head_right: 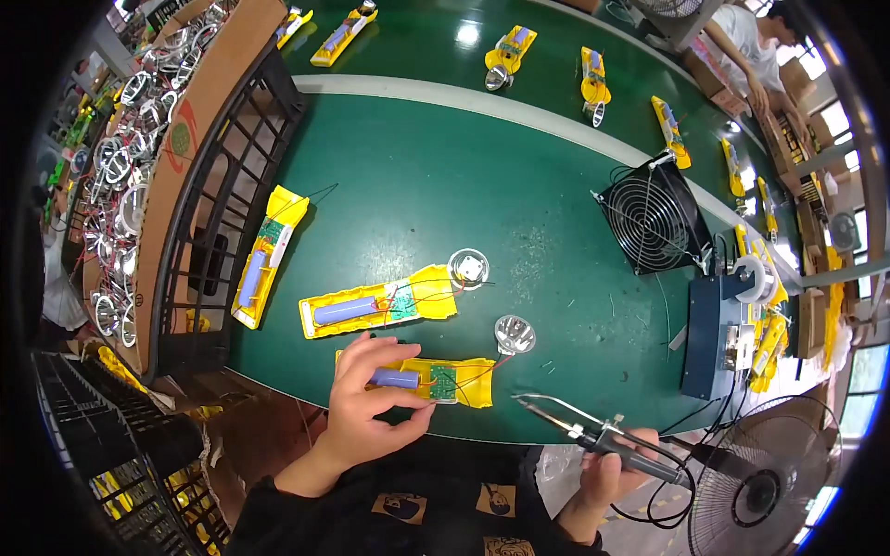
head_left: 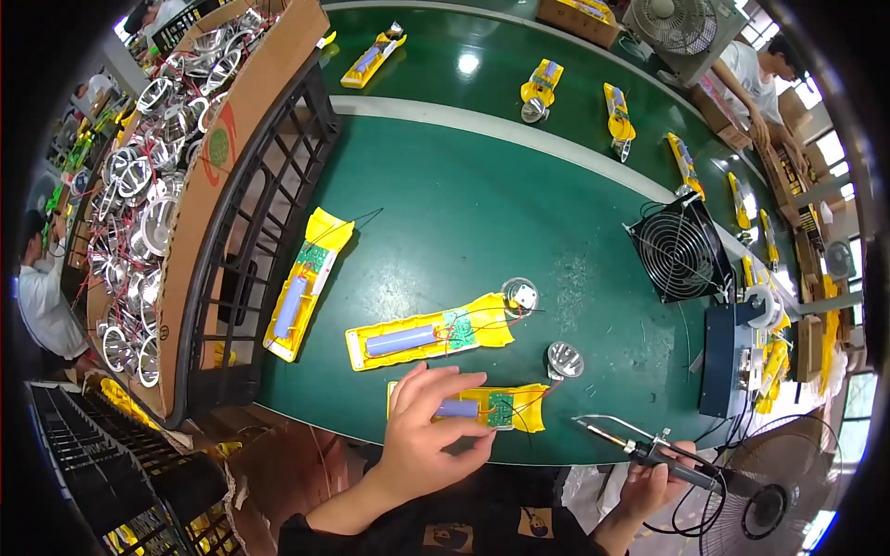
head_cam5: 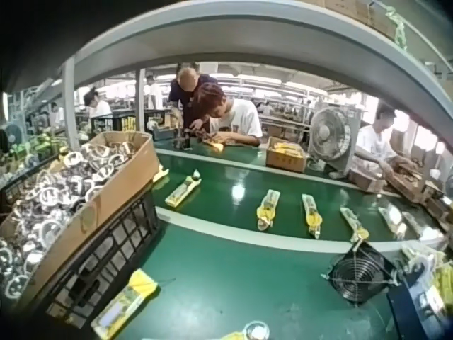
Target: The person solders circuit boards, wires, and batteries inside flashlight bodies using a soldering iron, then places the assembled flashlights onto a conveyor belt.
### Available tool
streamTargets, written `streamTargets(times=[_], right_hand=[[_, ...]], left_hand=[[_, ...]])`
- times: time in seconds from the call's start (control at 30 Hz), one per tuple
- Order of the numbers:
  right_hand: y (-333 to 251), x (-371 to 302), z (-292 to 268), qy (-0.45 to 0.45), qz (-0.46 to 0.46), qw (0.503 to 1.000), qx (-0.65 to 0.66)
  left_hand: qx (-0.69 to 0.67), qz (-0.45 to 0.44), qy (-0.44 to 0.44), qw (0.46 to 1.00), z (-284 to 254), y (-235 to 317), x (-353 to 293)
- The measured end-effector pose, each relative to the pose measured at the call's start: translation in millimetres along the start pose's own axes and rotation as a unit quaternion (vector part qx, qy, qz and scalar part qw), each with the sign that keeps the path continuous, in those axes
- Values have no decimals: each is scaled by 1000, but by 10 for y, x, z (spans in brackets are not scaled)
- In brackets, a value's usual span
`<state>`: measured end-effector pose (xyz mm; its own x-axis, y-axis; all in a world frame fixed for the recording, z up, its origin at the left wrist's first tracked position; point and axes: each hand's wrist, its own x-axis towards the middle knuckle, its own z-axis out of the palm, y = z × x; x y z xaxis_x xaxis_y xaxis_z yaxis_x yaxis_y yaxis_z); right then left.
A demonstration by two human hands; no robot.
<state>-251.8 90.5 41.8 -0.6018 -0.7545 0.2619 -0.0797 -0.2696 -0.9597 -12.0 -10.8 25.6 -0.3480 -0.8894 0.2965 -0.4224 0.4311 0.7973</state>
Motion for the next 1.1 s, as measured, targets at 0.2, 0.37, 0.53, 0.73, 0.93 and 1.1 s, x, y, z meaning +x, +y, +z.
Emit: streamTargets(times=[0.2, 0.37, 0.53, 0.73, 0.93, 1.1], right_hand=[[-112, -45, 306, -52, 45, 989, -127], [-110, -76, 346, -101, 67, 980, -158], [-65, -78, 338, -128, 19, 971, -203], [-14, -29, 324, -170, -9, 962, -214], [-2, -28, 321, -172, 24, 964, -203], [14, 2, 330, -179, 13, 962, -204]], left_hand=[[-19, -61, -36, 997, -76, 46, 54], [-5, -90, -40, 995, -90, 118, 104], [14, -113, -73, 991, -83, 151, 166], [42, -122, -87, 988, -59, 193, 219], [42, -136, -105, 984, -66, 209, 259], [45, -147, -130, 979, -73, 212, 278]])
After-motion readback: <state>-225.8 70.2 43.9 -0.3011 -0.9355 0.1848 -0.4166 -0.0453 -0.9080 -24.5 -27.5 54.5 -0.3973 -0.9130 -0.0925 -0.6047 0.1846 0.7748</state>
